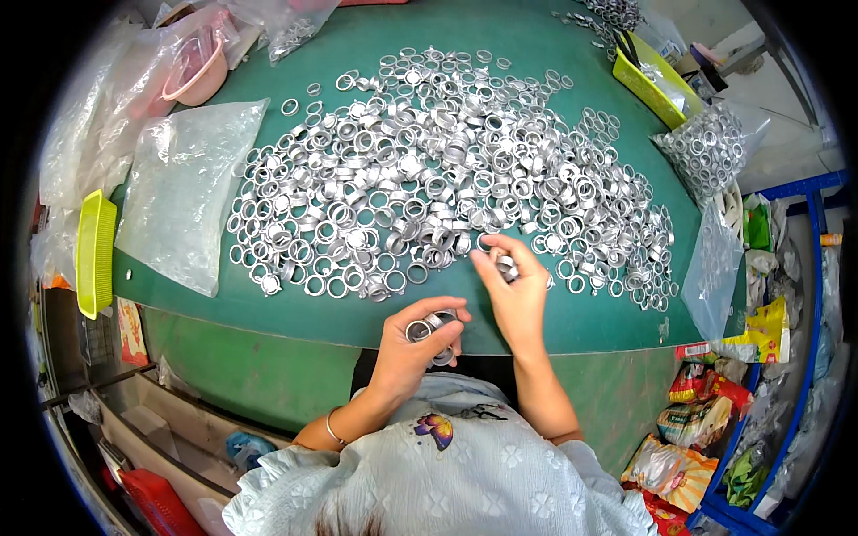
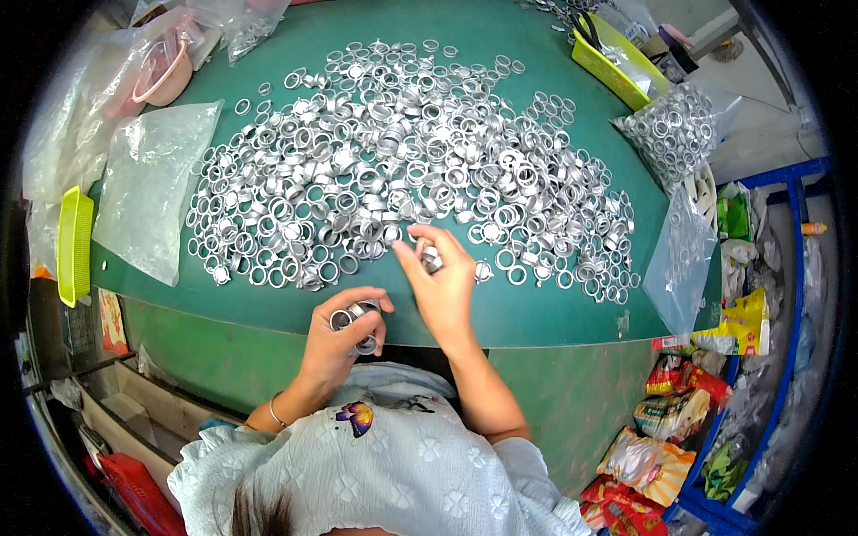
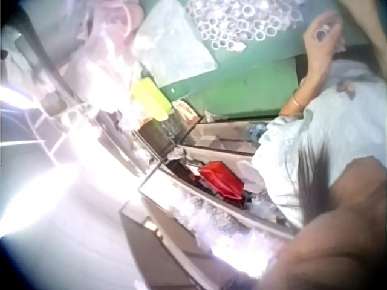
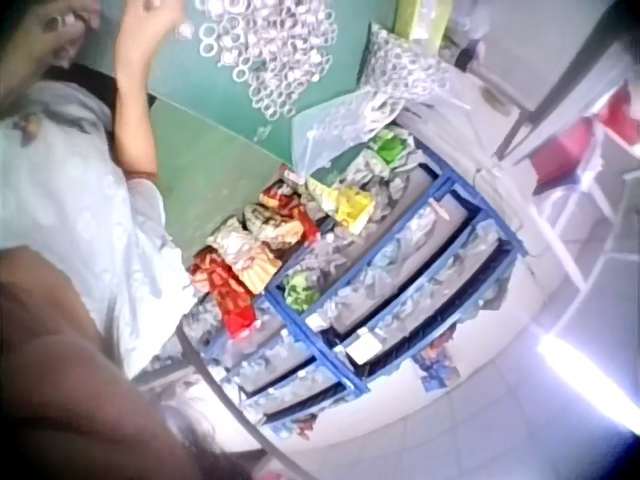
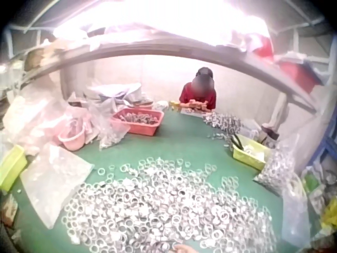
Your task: The person picks up metal rings from a large pile on a table, groups them together in their hand, and places them into a clear plastic bag.
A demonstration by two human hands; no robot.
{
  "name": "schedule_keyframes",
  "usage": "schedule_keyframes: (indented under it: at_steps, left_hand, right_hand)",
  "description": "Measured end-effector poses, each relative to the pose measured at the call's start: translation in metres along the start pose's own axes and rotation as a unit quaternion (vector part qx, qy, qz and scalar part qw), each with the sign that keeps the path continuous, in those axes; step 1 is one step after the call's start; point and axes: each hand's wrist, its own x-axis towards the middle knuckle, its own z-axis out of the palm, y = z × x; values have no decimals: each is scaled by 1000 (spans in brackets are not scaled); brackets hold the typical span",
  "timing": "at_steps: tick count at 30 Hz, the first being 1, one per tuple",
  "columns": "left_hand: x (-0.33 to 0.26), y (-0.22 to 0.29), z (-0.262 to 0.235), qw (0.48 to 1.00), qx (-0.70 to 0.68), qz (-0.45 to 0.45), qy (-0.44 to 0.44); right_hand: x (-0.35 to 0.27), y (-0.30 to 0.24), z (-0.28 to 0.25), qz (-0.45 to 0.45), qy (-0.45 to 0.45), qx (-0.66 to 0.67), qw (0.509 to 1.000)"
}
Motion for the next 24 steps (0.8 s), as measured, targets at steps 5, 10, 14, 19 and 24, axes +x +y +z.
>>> schedule_keyframes:
  at_steps: [5,10,14,19,24]
  left_hand:
    - [-2,2,-2,1000,-6,-3,-2]
    - [-2,3,-4,1000,-26,0,-4]
    - [-1,2,-4,1000,-29,1,-8]
    - [-1,2,-7,999,-35,-1,-10]
    - [0,3,-5,999,-34,-7,-20]
  right_hand:
    - [3,5,6,-98,-33,-66,992]
    - [7,-1,-23,201,-128,549,801]
    - [13,6,-36,200,-123,645,727]
    - [22,-14,-35,112,-54,239,963]
    - [40,-4,-21,-110,42,-276,954]
